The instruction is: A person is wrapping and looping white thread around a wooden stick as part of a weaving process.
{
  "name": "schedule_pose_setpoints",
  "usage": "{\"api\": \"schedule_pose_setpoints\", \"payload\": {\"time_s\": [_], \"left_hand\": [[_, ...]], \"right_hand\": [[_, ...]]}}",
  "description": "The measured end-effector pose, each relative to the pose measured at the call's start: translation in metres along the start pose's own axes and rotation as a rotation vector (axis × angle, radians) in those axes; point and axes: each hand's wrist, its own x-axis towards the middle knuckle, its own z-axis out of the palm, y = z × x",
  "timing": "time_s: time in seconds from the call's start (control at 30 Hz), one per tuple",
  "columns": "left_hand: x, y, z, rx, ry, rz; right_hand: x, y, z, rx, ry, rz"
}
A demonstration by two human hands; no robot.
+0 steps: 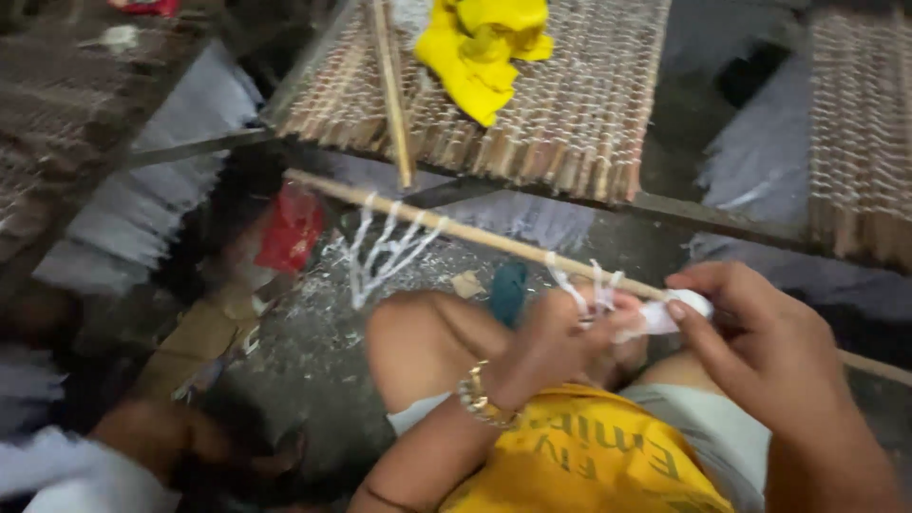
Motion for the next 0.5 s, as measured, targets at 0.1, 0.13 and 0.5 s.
{"api": "schedule_pose_setpoints", "payload": {"time_s": [0.1, 0.13, 0.5], "left_hand": [[0.006, -0.038, -0.004, -0.289, 0.108, 0.118], [0.007, -0.038, -0.005, -0.291, 0.091, 0.119], [0.003, -0.041, -0.033, -0.416, 0.245, 0.158]], "right_hand": [[0.000, -0.009, -0.002, -0.073, 0.042, -0.073], [-0.001, -0.008, -0.005, -0.075, 0.053, -0.060], [-0.002, -0.005, -0.011, -0.156, 0.061, -0.122]]}}
